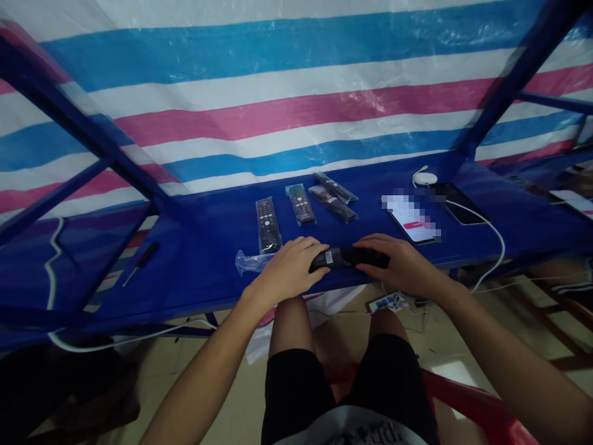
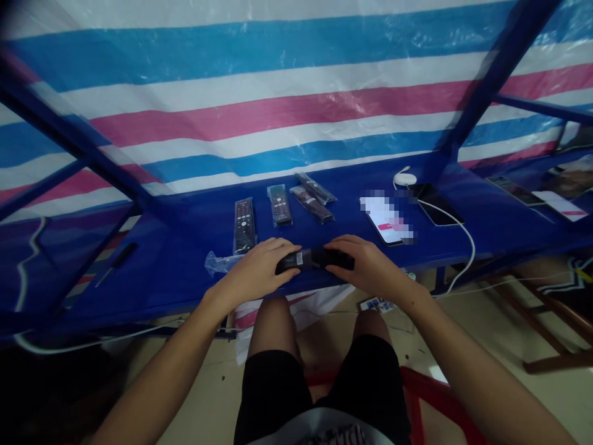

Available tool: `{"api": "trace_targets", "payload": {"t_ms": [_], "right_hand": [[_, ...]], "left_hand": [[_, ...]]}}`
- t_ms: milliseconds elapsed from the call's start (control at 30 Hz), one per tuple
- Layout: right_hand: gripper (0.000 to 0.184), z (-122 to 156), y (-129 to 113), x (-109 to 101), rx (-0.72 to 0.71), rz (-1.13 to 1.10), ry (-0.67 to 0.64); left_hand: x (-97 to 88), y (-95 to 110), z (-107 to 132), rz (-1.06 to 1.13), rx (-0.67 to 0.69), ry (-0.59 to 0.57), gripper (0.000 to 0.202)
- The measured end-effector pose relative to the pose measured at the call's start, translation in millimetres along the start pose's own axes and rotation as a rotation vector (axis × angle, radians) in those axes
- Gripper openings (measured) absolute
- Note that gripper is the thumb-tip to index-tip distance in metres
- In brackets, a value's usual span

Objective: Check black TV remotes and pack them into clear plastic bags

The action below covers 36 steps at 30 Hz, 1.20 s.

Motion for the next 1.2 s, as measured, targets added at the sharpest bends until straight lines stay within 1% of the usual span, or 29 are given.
{"api": "trace_targets", "payload": {"t_ms": [100, 133, 200, 233, 300, 367, 400, 467, 533, 567, 600, 667, 733, 767, 867, 933, 1000, 1033, 1133, 1167, 1200], "right_hand": [[0.038, 0.4, -0.9, 2.2, -0.003, 0.001, 0.008], [0.039, 1.5, -0.1, 2.3, -0.005, -0.001, 0.006], [0.04, 4.7, 2.8, 1.3, -0.001, -0.009, 0.007], [0.041, 6.5, 4.6, 0.7, 0.004, -0.014, 0.004], [0.041, 9.7, 7.9, -0.2, 0.014, -0.029, -0.009], [0.041, 11.7, 9.2, -0.8, 0.012, -0.038, -0.024], [0.041, 12.2, 9.1, -1.2, 0.004, -0.039, -0.026], [0.041, 12.8, 8.3, -2.1, -0.01, -0.035, -0.017], [0.04, 13.3, 8.0, -2.8, -0.012, -0.029, 0.0], [0.04, 13.6, 8.4, -3.0, -0.008, -0.026, 0.006], [0.039, 14.0, 9.0, -3.1, -0.002, -0.023, 0.012], [0.039, 14.5, 10.6, -3.0, 0.005, -0.024, 0.012], [0.039, 14.4, 12.2, -2.5, 0.001, -0.034, 0.0], [0.039, 14.2, 13.1, -2.4, -0.003, -0.042, -0.007], [0.04, 12.9, 16.7, -2.7, 0.0, -0.057, -0.016], [0.04, 12.2, 19.6, -2.8, 0.014, -0.063, -0.017], [0.041, 11.9, 21.9, -2.7, 0.023, -0.069, -0.018], [0.041, 11.8, 22.5, -2.6, 0.023, -0.07, -0.016], [0.042, 11.6, 22.2, -2.9, 0.016, -0.064, -0.01], [0.041, 11.4, 21.8, -3.1, 0.017, -0.06, -0.009], [0.041, 11.0, 21.5, -3.2, 0.02, -0.058, -0.007]], "left_hand": [[-7.1, -2.1, 5.0, -0.004, -0.025, 0.04, 0.053], [-11.5, -3.8, 10.0, -0.005, -0.036, 0.078, 0.056], [-22.3, -8.7, 25.5, 0.002, -0.062, 0.193, 0.058], [-27.6, -11.6, 35.6, 0.013, -0.076, 0.258, 0.054], [-34.9, -18.5, 57.3, 0.035, -0.102, 0.372, 0.042], [-36.1, -27.8, 75.8, 0.044, -0.126, 0.416, 0.036], [-35.2, -34.6, 82.7, 0.046, -0.147, 0.414, 0.037], [-34.4, -54.8, 92.8, 0.063, -0.234, 0.414, 0.049], [-38.1, -81.3, 101.0, 0.138, -0.363, 0.462, 0.062], [-40.6, -94.5, 104.6, 0.204, -0.426, 0.491, 0.065], [-41.9, -106.3, 107.2, 0.277, -0.483, 0.493, 0.064], [-41.4, -121.0, 108.8, 0.381, -0.565, 0.42, 0.057], [-40.6, -122.6, 107.2, 0.418, -0.593, 0.328, 0.045], [-41.1, -119.9, 105.6, 0.431, -0.586, 0.309, 0.041], [-43.0, -108.2, 98.6, 0.488, -0.549, 0.328, 0.033], [-43.6, -103.4, 93.7, 0.479, -0.527, 0.353, 0.029], [-44.9, -102.8, 90.6, 0.396, -0.511, 0.357, 0.026], [-45.6, -103.7, 90.2, 0.325, -0.511, 0.34, 0.025], [-50.4, -106.0, 93.6, 0.037, -0.537, 0.266, 0.026], [-54.1, -104.0, 95.7, -0.05, -0.544, 0.269, 0.028], [-58.8, -99.3, 97.7, -0.12, -0.543, 0.3, 0.031]]}}
Point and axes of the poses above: each hand's wrist, its own z-axis away from the middle knuckle, its own x-axis out of the palm, y = z × x, the point moved 6 cm from there along -z, towards the middle knuckle, and after that the axes turned 7 degrees about -x, right-handed, at the moved point
